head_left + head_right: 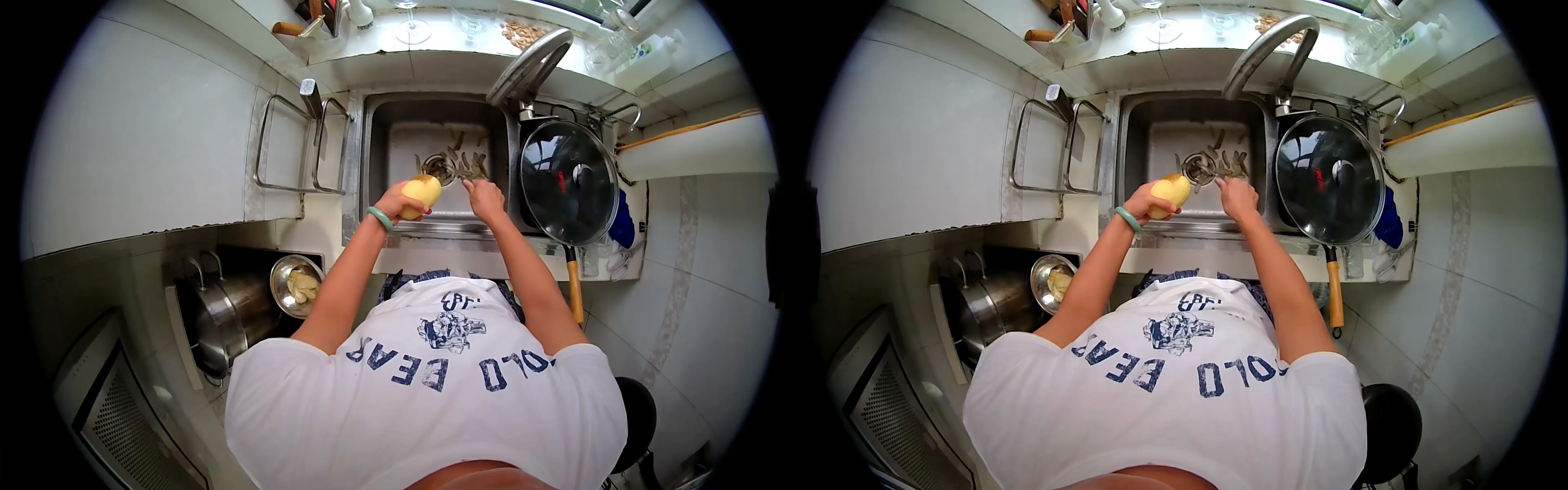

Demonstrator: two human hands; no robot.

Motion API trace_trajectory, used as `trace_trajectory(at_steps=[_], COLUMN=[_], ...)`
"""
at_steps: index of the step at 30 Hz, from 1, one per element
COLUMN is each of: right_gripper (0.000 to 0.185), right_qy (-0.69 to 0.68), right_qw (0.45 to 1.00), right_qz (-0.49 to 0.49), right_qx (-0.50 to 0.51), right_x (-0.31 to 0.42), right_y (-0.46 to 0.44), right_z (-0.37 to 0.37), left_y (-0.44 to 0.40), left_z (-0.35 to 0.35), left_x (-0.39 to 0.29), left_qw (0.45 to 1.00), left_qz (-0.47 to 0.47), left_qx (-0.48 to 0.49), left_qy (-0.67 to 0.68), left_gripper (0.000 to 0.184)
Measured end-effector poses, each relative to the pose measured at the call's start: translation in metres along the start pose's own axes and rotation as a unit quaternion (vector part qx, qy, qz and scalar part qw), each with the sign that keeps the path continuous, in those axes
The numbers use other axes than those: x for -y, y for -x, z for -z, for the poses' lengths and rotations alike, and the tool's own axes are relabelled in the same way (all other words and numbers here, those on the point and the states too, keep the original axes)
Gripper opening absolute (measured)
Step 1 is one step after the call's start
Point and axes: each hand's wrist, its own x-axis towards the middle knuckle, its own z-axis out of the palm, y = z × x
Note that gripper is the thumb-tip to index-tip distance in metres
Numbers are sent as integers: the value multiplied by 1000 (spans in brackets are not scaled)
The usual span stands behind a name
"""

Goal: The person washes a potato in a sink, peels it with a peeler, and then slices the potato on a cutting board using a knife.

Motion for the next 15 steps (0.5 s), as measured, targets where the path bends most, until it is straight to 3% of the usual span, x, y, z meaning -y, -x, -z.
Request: trace_trajectory(at_steps=[2,8,14,15], right_gripper=[46,38,39,41], right_qy=[-66,-41,-6,-11], right_qw=[997,996,999,1000], right_qz=[-39,83,52,-3], right_qx=[1,-9,-4,17], right_x=[12,44,18,6], right_y=[8,47,24,15], right_z=[20,19,9,6], left_y=[-3,-5,-4,-4], left_z=[4,-7,-12,-12], left_x=[7,9,15,12], left_qw=[998,996,995,996], left_qz=[-16,-16,-30,-40], left_qx=[-64,-88,-90,-66], left_qy=[-21,-23,-38,-50], left_gripper=[53,44,49,51])
